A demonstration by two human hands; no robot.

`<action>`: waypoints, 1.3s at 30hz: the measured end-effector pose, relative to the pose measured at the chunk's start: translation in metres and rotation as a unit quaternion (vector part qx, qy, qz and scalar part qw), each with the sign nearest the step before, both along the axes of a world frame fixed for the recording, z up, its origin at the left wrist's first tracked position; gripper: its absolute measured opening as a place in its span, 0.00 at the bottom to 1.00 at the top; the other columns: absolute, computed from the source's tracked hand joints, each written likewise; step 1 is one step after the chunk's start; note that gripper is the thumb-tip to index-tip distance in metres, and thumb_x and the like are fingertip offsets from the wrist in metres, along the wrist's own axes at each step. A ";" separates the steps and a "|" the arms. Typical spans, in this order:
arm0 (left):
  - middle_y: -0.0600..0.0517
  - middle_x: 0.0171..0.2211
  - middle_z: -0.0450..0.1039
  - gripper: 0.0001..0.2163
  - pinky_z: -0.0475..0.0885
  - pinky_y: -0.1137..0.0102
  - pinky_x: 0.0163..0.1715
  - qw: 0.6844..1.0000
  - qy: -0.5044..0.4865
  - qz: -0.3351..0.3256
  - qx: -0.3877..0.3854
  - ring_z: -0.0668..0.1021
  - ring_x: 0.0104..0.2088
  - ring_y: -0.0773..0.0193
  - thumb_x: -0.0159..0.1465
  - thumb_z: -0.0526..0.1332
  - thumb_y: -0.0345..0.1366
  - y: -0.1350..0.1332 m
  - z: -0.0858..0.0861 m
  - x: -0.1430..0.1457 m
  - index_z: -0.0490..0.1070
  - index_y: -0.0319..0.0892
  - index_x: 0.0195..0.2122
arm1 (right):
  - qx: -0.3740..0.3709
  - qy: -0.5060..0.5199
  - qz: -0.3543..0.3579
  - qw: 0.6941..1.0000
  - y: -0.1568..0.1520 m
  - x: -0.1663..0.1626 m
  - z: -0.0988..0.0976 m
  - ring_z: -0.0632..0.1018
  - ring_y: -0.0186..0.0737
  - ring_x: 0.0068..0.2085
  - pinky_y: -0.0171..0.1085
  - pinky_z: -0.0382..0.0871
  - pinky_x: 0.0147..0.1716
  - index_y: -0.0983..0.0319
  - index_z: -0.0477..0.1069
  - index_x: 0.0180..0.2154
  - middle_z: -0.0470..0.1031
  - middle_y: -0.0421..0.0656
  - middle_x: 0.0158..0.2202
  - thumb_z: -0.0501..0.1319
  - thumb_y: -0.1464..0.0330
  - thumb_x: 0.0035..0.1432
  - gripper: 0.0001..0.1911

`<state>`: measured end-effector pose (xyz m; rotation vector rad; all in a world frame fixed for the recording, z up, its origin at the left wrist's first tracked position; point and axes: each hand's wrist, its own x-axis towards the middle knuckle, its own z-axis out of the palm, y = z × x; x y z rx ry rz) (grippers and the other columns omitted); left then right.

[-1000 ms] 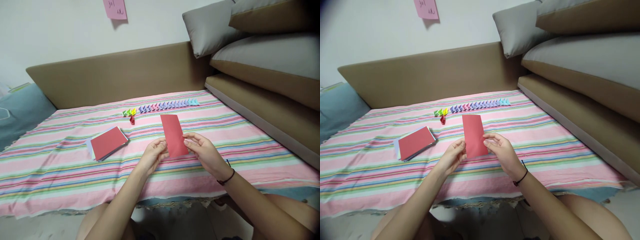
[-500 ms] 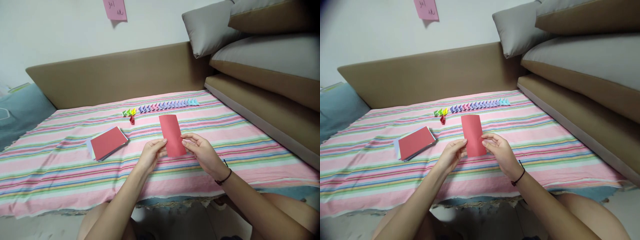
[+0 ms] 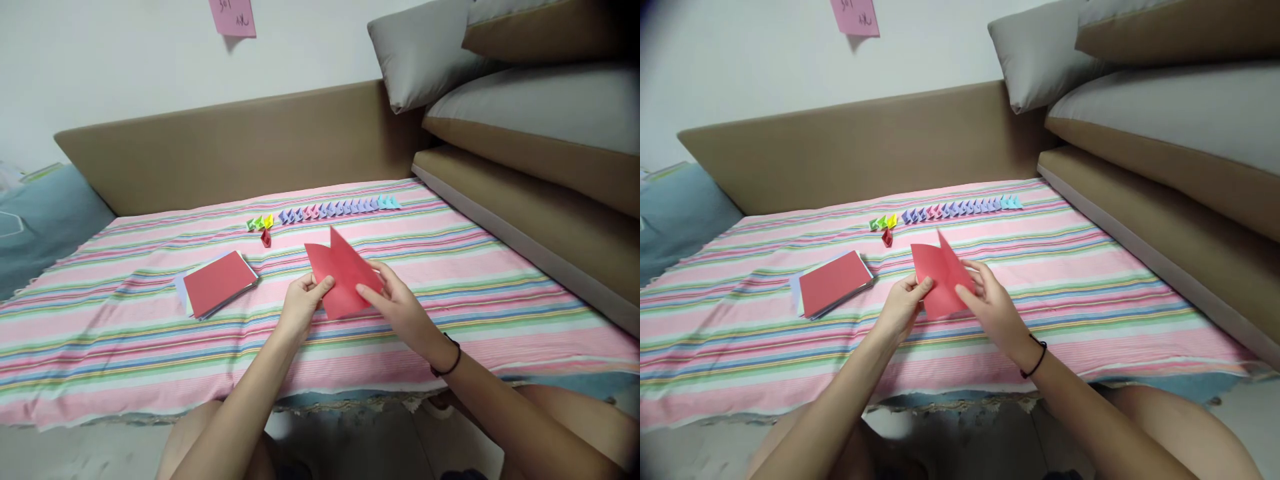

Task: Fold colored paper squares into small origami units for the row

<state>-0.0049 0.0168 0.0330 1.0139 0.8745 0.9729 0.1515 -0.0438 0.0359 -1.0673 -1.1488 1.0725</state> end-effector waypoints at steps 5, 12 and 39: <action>0.47 0.41 0.79 0.19 0.74 0.69 0.33 0.998 0.005 -0.018 0.052 0.80 0.37 0.58 0.52 0.69 0.42 -0.002 0.007 -0.001 0.71 0.40 0.44 | 0.004 0.089 -0.051 0.995 0.003 0.005 -0.001 0.75 0.48 0.49 0.46 0.71 0.48 0.58 0.66 0.52 0.74 0.46 0.52 0.61 0.63 0.58 0.20; 0.45 0.40 0.80 0.26 0.75 0.68 0.34 0.995 -0.005 -0.033 0.094 0.81 0.36 0.58 0.51 0.70 0.36 -0.002 0.008 0.001 0.65 0.38 0.50 | -0.002 0.175 -0.033 0.984 0.004 0.003 -0.003 0.75 0.48 0.51 0.45 0.74 0.45 0.57 0.66 0.53 0.74 0.46 0.52 0.62 0.64 0.57 0.22; 0.46 0.47 0.76 0.17 0.71 0.62 0.49 0.978 0.023 -0.020 0.205 0.78 0.46 0.56 0.55 0.66 0.36 -0.001 0.007 0.002 0.74 0.40 0.46 | -0.028 0.186 -0.057 0.981 0.004 0.008 0.003 0.77 0.45 0.46 0.42 0.73 0.42 0.56 0.66 0.50 0.76 0.44 0.47 0.65 0.67 0.53 0.22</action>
